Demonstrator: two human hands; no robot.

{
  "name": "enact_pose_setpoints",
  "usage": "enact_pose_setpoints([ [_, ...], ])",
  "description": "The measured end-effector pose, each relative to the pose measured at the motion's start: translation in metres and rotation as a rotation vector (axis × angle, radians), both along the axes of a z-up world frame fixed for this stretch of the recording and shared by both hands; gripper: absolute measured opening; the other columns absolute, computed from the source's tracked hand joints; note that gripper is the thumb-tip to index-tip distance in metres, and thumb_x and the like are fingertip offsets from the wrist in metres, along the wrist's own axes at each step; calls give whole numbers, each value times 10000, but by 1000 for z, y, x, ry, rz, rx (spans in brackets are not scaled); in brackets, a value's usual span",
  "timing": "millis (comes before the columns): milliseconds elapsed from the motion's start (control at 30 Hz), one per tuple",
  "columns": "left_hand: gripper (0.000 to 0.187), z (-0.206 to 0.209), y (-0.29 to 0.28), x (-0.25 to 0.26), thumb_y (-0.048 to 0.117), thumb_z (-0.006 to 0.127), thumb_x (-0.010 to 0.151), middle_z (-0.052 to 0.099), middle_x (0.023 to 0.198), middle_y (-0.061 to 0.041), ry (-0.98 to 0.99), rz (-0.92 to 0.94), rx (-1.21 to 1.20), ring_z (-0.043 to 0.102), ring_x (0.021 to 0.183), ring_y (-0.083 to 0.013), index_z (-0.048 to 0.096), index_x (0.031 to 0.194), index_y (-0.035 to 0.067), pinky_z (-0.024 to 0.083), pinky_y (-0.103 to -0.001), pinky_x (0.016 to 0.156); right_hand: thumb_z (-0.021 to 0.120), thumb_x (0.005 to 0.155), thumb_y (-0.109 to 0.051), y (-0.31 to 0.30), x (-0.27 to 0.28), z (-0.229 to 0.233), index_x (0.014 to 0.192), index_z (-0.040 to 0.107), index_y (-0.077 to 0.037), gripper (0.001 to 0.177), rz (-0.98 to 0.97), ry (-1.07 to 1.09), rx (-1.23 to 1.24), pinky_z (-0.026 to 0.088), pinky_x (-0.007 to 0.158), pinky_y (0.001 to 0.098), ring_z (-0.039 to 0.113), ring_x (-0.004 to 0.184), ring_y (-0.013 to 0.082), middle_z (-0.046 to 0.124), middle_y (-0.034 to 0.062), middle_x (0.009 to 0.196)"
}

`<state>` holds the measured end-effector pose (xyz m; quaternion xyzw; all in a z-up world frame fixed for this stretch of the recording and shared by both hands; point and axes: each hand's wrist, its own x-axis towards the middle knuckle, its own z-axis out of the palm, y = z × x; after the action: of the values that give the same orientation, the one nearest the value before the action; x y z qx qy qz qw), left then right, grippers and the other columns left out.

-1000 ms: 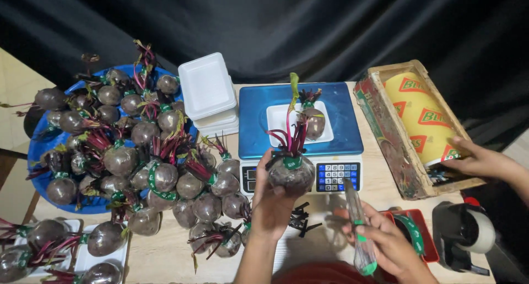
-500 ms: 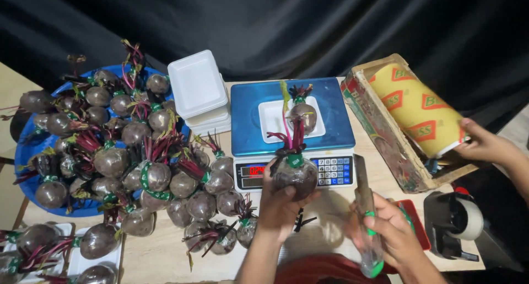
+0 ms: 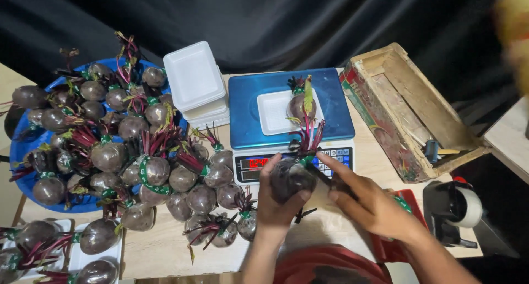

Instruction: The person is weighing wrapped produce on a digital scale and trimming the stems using scissors.

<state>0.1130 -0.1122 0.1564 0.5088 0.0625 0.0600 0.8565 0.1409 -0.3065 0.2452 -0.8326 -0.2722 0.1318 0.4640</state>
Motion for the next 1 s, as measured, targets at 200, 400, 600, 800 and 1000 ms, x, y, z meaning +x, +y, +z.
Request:
enact_pose_setpoints([
  [200, 892, 18, 5, -6, 228, 860, 641, 651, 1300, -145, 72, 44, 234, 667, 1124, -226, 497, 1448, 120, 564, -319, 947, 475, 996, -247, 12, 0, 2, 1648, 218, -174, 705, -29, 100, -52, 421, 846, 330, 541, 945, 201, 577, 111, 1068],
  [400, 883, 20, 8, -10, 227, 841, 641, 601, 1393, -126, 64, 50, 364, 621, 1251, -240, 495, 1444, 111, 532, -357, 1036, 441, 986, -171, 17, 4, -1, 1633, 300, -189, 662, -69, 199, 26, 432, 627, 286, 477, 550, 168, 536, 77, 630],
  [600, 877, 16, 16, -16, 277, 878, 658, 612, 1374, -136, 113, 21, 283, 618, 1243, -251, 505, 1439, 137, 500, -349, 1051, 377, 972, -104, 21, 9, -21, 1617, 327, -193, 653, -91, 490, 302, 455, 432, 302, 520, 394, 191, 469, 86, 531],
  [800, 877, 21, 22, -25, 160, 850, 646, 629, 1335, -140, 210, -2, 120, 642, 1177, -258, 506, 1452, 153, 512, -340, 1019, 361, 932, -57, 29, 2, -20, 1613, 271, -128, 691, 67, 373, 372, 474, 475, 264, 501, 400, 152, 506, 89, 506],
  [1000, 931, 6, 31, -27, 198, 873, 650, 639, 1288, -162, 122, 17, -61, 645, 1147, -268, 443, 1468, 88, 501, -355, 1001, 414, 1006, -127, 32, 2, -11, 1616, 299, -137, 621, 108, 211, 200, 463, 546, 267, 527, 448, 114, 493, 31, 558],
])
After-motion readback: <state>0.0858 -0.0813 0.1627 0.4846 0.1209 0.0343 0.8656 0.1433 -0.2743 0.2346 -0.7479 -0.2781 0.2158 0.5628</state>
